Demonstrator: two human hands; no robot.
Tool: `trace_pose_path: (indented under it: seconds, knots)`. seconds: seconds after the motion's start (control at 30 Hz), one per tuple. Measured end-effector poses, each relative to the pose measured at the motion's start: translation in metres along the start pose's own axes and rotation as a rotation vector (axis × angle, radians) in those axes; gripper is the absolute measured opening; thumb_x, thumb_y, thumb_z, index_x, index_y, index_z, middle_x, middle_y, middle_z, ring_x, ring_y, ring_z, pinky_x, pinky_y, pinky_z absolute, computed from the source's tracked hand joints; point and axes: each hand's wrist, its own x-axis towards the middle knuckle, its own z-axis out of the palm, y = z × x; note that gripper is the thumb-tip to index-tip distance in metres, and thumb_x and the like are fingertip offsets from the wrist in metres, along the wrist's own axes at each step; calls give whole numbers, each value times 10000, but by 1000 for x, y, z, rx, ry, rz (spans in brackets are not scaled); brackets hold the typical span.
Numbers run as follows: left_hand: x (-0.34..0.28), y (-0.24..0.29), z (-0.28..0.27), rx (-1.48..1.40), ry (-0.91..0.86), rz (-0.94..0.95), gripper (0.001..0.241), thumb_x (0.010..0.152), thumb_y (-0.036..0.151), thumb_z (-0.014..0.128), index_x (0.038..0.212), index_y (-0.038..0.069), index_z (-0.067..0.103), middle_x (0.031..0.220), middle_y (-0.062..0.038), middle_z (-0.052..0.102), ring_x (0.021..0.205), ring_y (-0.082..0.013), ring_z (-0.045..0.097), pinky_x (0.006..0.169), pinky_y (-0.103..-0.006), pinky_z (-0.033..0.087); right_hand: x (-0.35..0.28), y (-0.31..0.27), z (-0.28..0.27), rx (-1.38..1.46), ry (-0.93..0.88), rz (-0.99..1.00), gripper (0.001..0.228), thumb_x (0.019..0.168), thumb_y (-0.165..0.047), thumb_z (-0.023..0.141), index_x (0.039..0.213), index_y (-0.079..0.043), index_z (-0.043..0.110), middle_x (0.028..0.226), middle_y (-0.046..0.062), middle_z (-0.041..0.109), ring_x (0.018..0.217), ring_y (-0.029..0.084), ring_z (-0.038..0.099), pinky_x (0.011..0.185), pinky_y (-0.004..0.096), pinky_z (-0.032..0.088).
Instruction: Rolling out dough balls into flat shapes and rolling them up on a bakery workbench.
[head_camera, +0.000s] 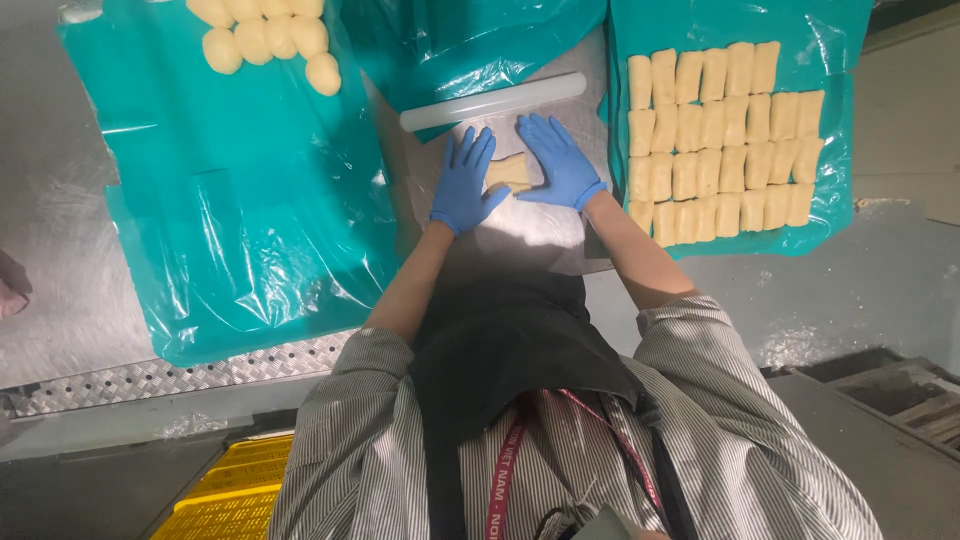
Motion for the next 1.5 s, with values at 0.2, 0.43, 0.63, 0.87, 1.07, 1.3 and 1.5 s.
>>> trace_pose_path:
  seconds: [0.2, 0.43, 0.63, 0.87, 1.07, 1.3, 1.5]
  knots:
    - [-2, -4, 10, 70, -47, 2, 817, 955, 472, 676, 1531, -33, 393, 1629, -170, 344, 1541, -386, 230, 1258, -617, 115, -14, 37, 38, 17, 25, 59, 801, 997, -418, 699, 1623, -37, 373, 1672, 167, 405, 1558, 343, 375, 1327, 500, 251]
    - [-19, -19, 34, 54, -61, 105, 619, 1042, 370, 639, 1520, 9, 483, 1619, -130, 434, 1548, -319, 314, 1282, -537, 209, -21, 22, 41, 19, 55, -161, 612, 942, -334, 777, 1445, -76, 541, 1485, 132, 572, 1394, 347, 542, 1194, 454, 428]
    - [-17, -18, 29, -92, 9, 168, 612, 979, 366, 697, 1465, 37, 525, 1532, -142, 513, 1481, -322, 396, 1250, -500, 277, -17, 12, 33, 45, 103, -190, 598, 902, -219, 783, 1412, 11, 572, 1447, 188, 600, 1325, 382, 566, 1092, 469, 461]
    - [-10, -4, 6, 7, 86, 90, 614, 897, 420, 754, 1393, 100, 585, 1436, -124, 561, 1398, -367, 434, 1187, -550, 266, -19, 12, 36, 24, 174, -148, 521, 908, -203, 770, 1378, -65, 592, 1393, 137, 625, 1299, 360, 583, 1088, 457, 466]
    - [-9, -24, 20, -73, 103, 4, 515, 939, 314, 713, 1400, 109, 610, 1247, -99, 613, 1189, -322, 546, 1039, -499, 395, -15, 15, 36, 209, 172, 83, 467, 925, -93, 691, 1389, -93, 641, 1332, 150, 651, 1203, 370, 607, 1051, 437, 495]
    - [11, -23, 13, -39, -7, 122, 148, 838, 203, 689, 952, 108, 696, 1020, -128, 621, 1018, -341, 568, 942, -475, 432, 14, 35, 38, 22, -97, -9, 191, 761, -4, 700, 942, -61, 673, 1038, 167, 626, 1050, 397, 600, 938, 480, 512]
    - [6, -29, 43, -29, 52, 126, 82, 912, 135, 624, 921, 61, 661, 958, -143, 636, 974, -344, 577, 920, -477, 452, 24, 31, 40, 141, -127, -2, 193, 710, -44, 697, 902, -44, 684, 963, 163, 647, 924, 394, 629, 818, 464, 527]
